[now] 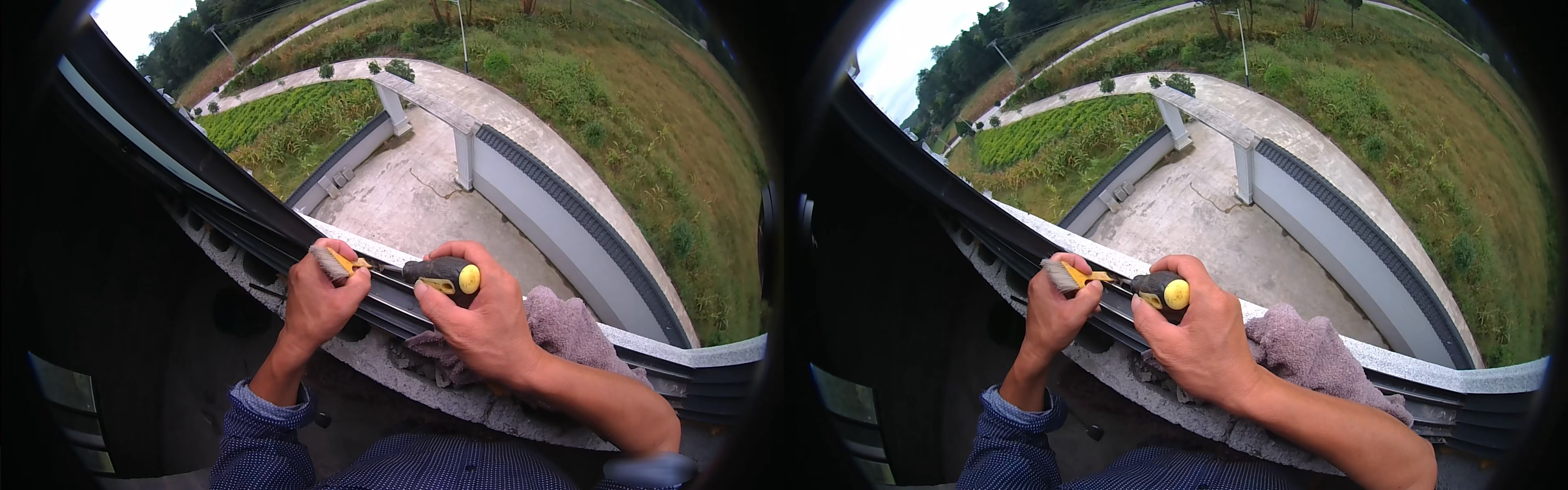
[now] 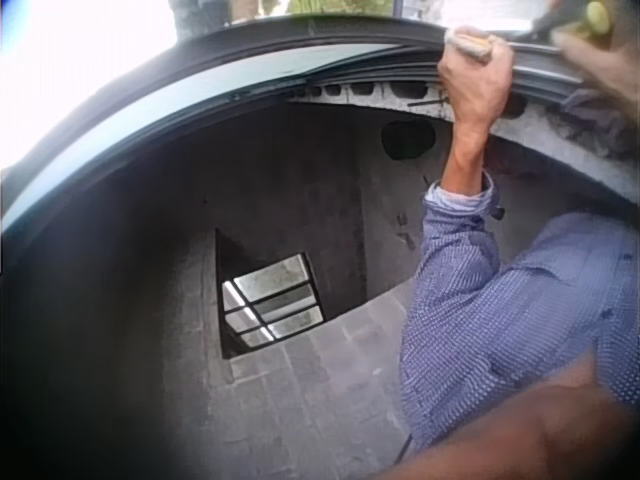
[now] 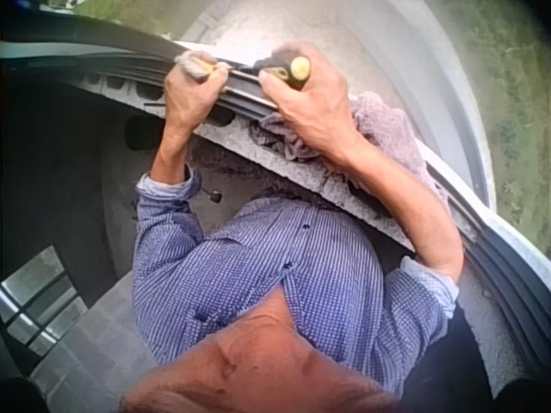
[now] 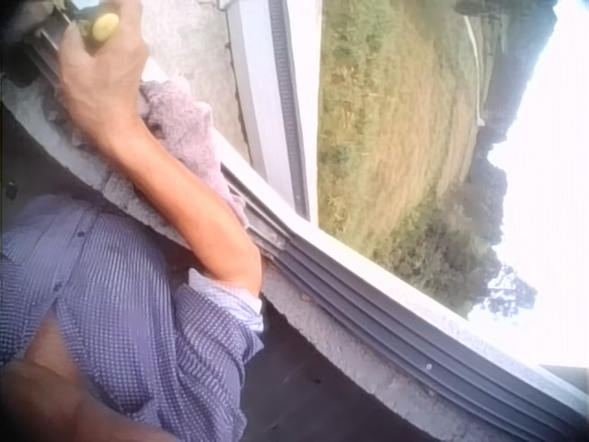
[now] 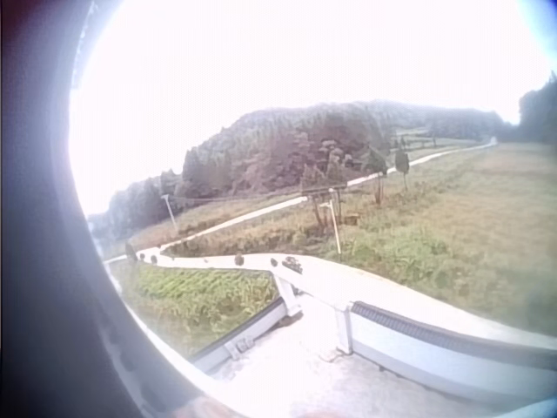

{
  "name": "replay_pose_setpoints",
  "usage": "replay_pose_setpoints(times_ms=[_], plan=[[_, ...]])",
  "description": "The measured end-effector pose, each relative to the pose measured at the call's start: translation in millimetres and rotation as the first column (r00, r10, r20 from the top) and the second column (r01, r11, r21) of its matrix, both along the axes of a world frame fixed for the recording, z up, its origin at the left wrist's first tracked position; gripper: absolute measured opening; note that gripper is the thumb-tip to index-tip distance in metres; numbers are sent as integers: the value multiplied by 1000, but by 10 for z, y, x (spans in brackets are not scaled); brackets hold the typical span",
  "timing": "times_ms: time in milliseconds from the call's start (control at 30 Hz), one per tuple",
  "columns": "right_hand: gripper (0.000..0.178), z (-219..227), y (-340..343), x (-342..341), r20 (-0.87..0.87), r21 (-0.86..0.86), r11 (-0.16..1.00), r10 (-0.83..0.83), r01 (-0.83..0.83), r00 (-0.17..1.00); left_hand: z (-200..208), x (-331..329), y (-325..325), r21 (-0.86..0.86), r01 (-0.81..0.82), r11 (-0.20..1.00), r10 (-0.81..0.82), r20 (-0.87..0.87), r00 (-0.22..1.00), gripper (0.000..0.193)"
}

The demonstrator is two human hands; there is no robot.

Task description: The person uses a screwdriver and a plastic pry tool to adjust and secure the lower track of a window frame. They repeatedly pry the track into place and tighten screws along the bottom edge, occasionally wiping the area with a cloth.

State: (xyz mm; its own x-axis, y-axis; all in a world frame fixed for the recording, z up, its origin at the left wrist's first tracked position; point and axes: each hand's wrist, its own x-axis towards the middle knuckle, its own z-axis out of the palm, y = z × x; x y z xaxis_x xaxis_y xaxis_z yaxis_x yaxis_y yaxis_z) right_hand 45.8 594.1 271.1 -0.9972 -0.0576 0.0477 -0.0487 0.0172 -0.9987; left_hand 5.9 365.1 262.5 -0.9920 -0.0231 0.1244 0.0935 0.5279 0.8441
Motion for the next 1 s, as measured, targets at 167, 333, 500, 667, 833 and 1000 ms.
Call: replay_pose_setpoints(times_ms=[167,333,500,667,833,1000], plan=[[33,-42,-4,6,-31,0,1000,-14,14,999,19,15,-9,15,17,1000,-17,-18,1000,23],[33,13,-3,41,-20,-4,1000,-21,21,1000,13,33,-14,34,25,999,-23,-38,999,22],[33,-26,-25,35,-26,-8,1000,-11,11,1000,39,39,-5,45,9,999,-9,-11,1000,22],[34,-40,-41,21,-18,2,1000,1,-1,1000,63,7,41,-4,-30,1000,30,-4,1000,22],[34,18,-31,37,-3,-6,1000,-25,25,1000,73,-50,54,-8,-27,1000,27,24,999,22],[34,-32,-58,35,-95,49,998,-38,43,995,-1,-106,56,12,-14,1000,13,59,998,22]])
